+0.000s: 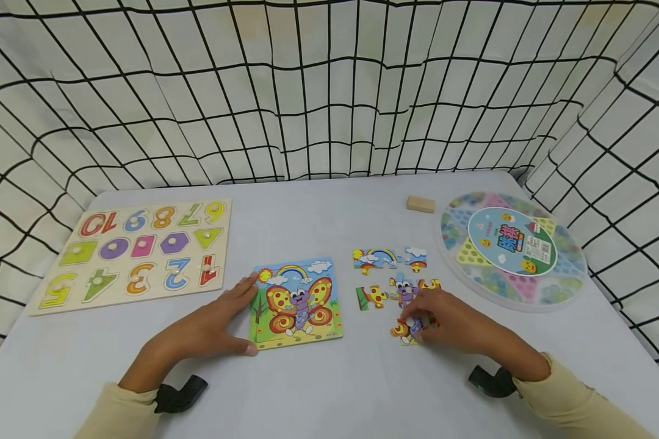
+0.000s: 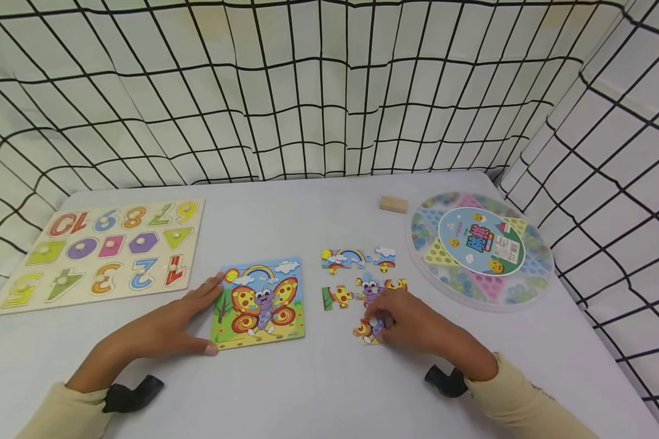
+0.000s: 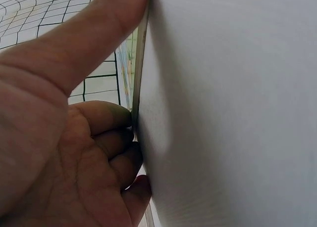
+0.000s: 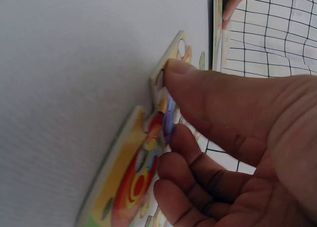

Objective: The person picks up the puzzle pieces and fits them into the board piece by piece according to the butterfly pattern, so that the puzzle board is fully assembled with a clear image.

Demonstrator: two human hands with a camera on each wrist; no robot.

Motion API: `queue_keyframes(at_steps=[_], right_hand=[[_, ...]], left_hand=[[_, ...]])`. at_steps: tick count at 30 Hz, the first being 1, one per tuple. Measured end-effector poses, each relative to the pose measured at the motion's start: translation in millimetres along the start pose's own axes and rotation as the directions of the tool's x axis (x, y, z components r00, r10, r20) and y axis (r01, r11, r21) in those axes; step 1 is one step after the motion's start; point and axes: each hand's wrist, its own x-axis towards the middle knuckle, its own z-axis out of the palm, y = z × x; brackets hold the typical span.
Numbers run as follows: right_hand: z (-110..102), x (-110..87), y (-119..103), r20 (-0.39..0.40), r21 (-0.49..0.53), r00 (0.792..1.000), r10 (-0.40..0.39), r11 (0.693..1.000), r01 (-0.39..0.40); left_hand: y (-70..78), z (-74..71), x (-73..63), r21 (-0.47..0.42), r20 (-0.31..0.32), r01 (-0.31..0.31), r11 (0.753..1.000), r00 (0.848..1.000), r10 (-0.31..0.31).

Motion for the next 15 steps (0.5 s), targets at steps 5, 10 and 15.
queue_keyframes(at_steps=[5, 10, 15], right_hand=[[-0.5, 1.2, -5.3, -0.001, -0.082, 0.998, 0.067, 0.994, -0.067], [-0.4, 1.6, -4.9, -0.008, -0.021, 0.999, 0.043, 0.999, -0.043], [0.7, 3.2, -3.3, -0.021, 0.035, 1.000, -0.005, 0.999, 0.005]], left_hand=[[0.6, -0.1, 0.3, 0.005, -0.003, -0.008, 1.000, 1.000, 0.008], [0.5, -0.1, -0.4, 0.004, 0.000, -0.014, 1.000, 1.000, 0.014], [1.3, -0.1, -0.4, 0.005, 0.000, -0.008, 1.000, 1.000, 0.008]])
